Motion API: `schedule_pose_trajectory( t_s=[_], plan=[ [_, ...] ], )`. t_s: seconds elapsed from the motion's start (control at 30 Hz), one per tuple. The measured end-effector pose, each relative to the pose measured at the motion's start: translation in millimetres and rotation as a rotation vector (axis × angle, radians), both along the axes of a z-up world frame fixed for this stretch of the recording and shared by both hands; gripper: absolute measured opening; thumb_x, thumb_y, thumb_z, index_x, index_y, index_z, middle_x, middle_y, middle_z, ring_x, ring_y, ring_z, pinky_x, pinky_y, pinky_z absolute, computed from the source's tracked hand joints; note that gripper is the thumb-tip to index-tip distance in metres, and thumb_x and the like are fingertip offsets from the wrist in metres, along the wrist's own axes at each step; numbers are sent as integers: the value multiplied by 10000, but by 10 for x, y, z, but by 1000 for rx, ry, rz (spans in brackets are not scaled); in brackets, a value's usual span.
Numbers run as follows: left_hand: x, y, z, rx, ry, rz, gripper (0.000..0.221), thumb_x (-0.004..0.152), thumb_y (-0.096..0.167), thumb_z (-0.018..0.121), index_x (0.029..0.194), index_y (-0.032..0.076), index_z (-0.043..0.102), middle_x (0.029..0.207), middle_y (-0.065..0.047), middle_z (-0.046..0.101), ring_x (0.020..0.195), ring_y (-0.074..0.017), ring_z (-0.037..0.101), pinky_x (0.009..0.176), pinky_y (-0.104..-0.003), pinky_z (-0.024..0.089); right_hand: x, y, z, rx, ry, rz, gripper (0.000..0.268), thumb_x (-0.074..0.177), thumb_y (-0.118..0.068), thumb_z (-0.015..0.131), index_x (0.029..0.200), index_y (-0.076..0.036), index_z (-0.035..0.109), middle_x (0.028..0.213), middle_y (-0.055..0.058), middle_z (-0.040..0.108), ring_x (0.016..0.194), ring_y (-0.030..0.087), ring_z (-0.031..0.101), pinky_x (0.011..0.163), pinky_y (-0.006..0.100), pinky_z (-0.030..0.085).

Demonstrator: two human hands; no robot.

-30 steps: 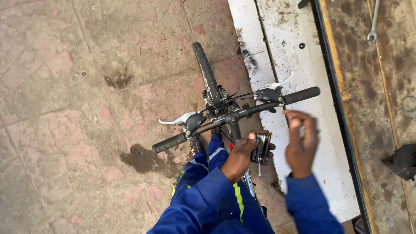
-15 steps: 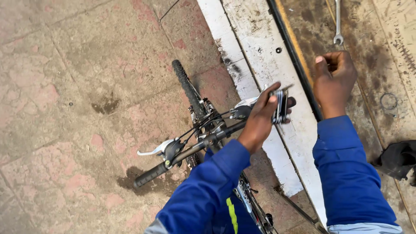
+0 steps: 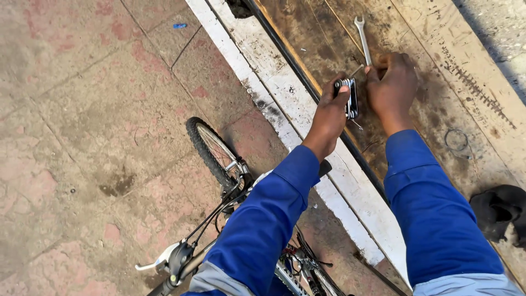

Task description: Adjusting and tightening the handlebars and stem of a bicycle using a multi-tool and a wrench

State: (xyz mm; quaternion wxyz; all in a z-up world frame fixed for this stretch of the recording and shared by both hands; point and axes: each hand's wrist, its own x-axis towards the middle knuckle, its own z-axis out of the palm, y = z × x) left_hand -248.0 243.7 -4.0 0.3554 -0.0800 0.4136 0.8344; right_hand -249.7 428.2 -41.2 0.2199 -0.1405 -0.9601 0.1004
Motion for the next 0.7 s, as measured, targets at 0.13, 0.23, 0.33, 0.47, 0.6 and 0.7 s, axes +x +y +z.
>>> schedule_pose_trajectory(
  t_s=[0.13, 0.23, 0.33, 0.47, 0.6, 0.7],
  plan=[
    [9, 148, -238, 88, -17, 71, 399, 1032, 188, 420, 1430, 185, 444, 931, -107, 575, 671, -170, 555, 519, -342, 514, -37, -32, -27, -2, 49, 47, 128, 873, -124, 803, 876, -33, 712, 925, 119, 594, 742, 325, 619, 599, 457, 470],
    [73, 110, -313, 120, -5, 58, 405, 1012, 194, 462, 1416, 184, 465, 1153, -139, 586, 878, -233, 577, 619, -355, 516, 39, -190, 126, -41, -163, -105, 331, 851, -294, 851, 911, -24, 669, 930, 170, 670, 803, 366, 630, 651, 492, 471],
    [132, -51, -280, 148, 26, 109, 410, 1025, 172, 462, 1434, 195, 480, 1211, -114, 601, 881, -187, 591, 641, -338, 548, 153, -416, 376, -287, -390, -232, 284, 888, -282, 794, 925, -116, 567, 829, 74, 662, 690, 252, 636, 526, 412, 498],
    [356, -372, -262, 147, 113, 38, 369, 1066, 243, 464, 1418, 133, 467, 1024, -185, 597, 854, -275, 658, 667, -401, 637, 662, -507, 285, -327, -378, -18, 295, 812, -257, 651, 629, -29, 606, 552, 216, 547, 660, 499, 622, 628, 543, 474],
    [613, -747, -237, 224, -26, 57, 310, 1065, 311, 444, 1311, 148, 540, 837, -147, 579, 601, -217, 658, 418, -263, 576, 1389, -1156, 847, -597, -292, 208, 193, 895, -242, 555, 814, -77, 612, 591, 172, 597, 678, 396, 634, 656, 460, 486],
    [833, -1210, 188, 147, -3, 10, 331, 1031, 381, 448, 1212, 139, 581, 799, -75, 559, 573, -119, 558, 433, -232, 390, 1853, -1587, 1304, -470, -392, 230, 349, 1014, -312, 395, 1065, -15, 572, 1059, 118, 729, 395, 176, 383, 427, 370, 292]
  ],
)
